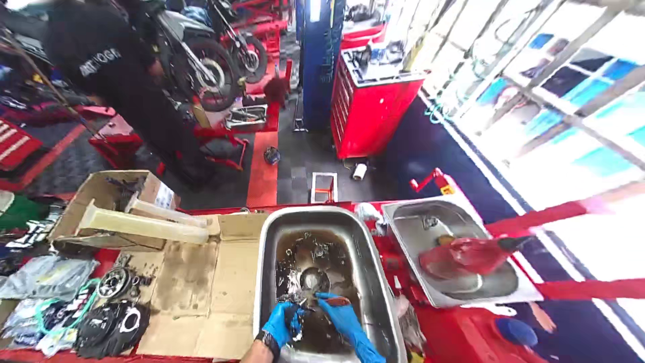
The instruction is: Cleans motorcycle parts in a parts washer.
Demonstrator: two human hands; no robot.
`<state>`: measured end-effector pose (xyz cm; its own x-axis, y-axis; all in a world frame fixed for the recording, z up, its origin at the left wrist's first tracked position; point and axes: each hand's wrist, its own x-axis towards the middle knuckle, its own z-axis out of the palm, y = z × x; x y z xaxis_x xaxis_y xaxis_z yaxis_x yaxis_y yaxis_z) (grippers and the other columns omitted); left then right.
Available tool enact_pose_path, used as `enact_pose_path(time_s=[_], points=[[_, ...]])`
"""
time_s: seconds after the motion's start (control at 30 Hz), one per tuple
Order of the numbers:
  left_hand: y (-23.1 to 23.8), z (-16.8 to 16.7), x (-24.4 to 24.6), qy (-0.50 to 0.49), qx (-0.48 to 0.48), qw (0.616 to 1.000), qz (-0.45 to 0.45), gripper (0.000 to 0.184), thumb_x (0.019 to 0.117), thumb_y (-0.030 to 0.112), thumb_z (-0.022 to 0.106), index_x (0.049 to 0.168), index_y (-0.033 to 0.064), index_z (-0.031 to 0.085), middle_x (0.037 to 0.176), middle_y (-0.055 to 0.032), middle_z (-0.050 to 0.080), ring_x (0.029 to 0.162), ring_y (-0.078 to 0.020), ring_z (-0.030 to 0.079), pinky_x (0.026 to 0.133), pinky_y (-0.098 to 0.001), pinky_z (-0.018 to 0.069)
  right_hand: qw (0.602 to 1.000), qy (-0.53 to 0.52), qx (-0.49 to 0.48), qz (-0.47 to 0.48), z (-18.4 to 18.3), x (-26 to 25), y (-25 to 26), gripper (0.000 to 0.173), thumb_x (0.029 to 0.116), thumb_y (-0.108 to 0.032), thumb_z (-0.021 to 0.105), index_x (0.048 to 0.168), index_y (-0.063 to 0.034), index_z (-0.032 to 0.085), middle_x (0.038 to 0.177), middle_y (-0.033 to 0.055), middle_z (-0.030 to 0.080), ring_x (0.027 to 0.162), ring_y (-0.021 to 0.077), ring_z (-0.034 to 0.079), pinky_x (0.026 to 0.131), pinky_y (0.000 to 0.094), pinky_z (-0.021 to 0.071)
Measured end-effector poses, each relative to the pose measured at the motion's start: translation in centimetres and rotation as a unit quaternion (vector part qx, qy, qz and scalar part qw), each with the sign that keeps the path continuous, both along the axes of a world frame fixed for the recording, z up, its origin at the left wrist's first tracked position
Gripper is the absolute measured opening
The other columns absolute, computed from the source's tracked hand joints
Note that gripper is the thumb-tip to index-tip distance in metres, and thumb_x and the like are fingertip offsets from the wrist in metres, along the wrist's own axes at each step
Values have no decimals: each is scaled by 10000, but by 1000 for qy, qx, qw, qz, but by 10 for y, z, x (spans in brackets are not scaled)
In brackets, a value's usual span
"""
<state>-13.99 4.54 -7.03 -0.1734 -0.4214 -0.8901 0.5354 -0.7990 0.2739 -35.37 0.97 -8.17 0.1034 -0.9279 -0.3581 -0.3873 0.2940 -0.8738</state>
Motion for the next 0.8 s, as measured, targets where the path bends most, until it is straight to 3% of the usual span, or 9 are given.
enact_pose_path(time_s=[0.07, 0.17, 0.27, 0.37, 0.47, 0.57, 0.67, 0.77, 0.8], points=[[-1, -2, 0, -2, -1, 1000, 3, 450, 1085, 341, 255, 959, 77, 596, 625, -11, 529, 462, -114, 460, 459, -268, 448, 998, 43, 32, -8, 2, -10, -11, 178, 917, -197, 724, 1053, -107, 794, 1005, 74, 774, 968, 205, 725, 931, 480, 557], [0, -3, -1, -10, -1, 1000, 5, 457, 1087, 335, 248, 926, 79, 591, 582, 1, 493, 440, -113, 449, 451, -269, 447, 998, -37, 21, -44, -1, -10, -17, 178, 911, -182, 717, 1045, -88, 788, 926, 42, 781, 807, 150, 746, 795, 373, 632], [-1, -1, -2, -11, -3, 1000, 6, 439, 1084, 319, 262, 920, 77, 589, 589, -7, 503, 438, -113, 448, 439, -263, 438, 999, -16, 34, -36, -8, -13, -21, 172, 902, -212, 722, 1021, -106, 790, 919, 43, 773, 822, 163, 732, 813, 413, 604], [-1, 1, -4, -10, -9, 1000, 15, 430, 1087, 332, 266, 931, 85, 581, 628, -19, 544, 448, -110, 462, 431, -256, 432, 998, -40, 12, -42, 1, -8, -22, 184, 926, -195, 710, 1051, -82, 784, 931, 61, 776, 816, 172, 745, 796, 395, 630], [-3, 11, -2, -19, -25, 1000, 0, 434, 1089, 307, 256, 942, 63, 584, 614, -16, 535, 454, -108, 481, 441, -249, 450, 997, 63, 42, 5, 14, -12, -21, 250, 915, -270, 731, 1028, -47, 736, 933, 138, 729, 881, 277, 706, 834, 524, 564], [7, 4, 0, -15, -10, 1000, -9, 433, 1078, 313, 256, 944, 67, 586, 598, 2, 517, 453, -103, 483, 447, -245, 463, 999, -16, 41, -10, 5, -10, -14, 228, 928, -262, 721, 1057, -81, 765, 946, 73, 759, 844, 172, 729, 819, 411, 617], [-2, -5, 1, -7, 1, 1000, 4, 438, 1069, 345, 244, 973, 76, 575, 628, -1, 530, 440, -89, 452, 425, -230, 431, 999, 12, 40, 20, 9, -12, -33, 204, 909, -249, 702, 1021, -93, 769, 952, 78, 751, 882, 195, 711, 847, 461, 572], [1, -8, 0, -5, 7, 1000, 16, 464, 1071, 357, 230, 969, 68, 577, 599, 7, 512, 424, -88, 442, 420, -236, 431, 999, -24, 36, 14, 8, -7, -32, 186, 925, -232, 701, 1023, -90, 770, 914, 54, 754, 801, 151, 721, 783, 387, 618], [0, -8, -1, -8, 9, 1000, 16, 469, 1070, 354, 230, 967, 61, 582, 585, 9, 501, 420, -93, 439, 420, -243, 432, 998, 16, 46, 42, 9, -6, -32, 192, 912, -246, 686, 998, -98, 773, 901, 60, 748, 807, 172, 709, 782, 424, 589]])
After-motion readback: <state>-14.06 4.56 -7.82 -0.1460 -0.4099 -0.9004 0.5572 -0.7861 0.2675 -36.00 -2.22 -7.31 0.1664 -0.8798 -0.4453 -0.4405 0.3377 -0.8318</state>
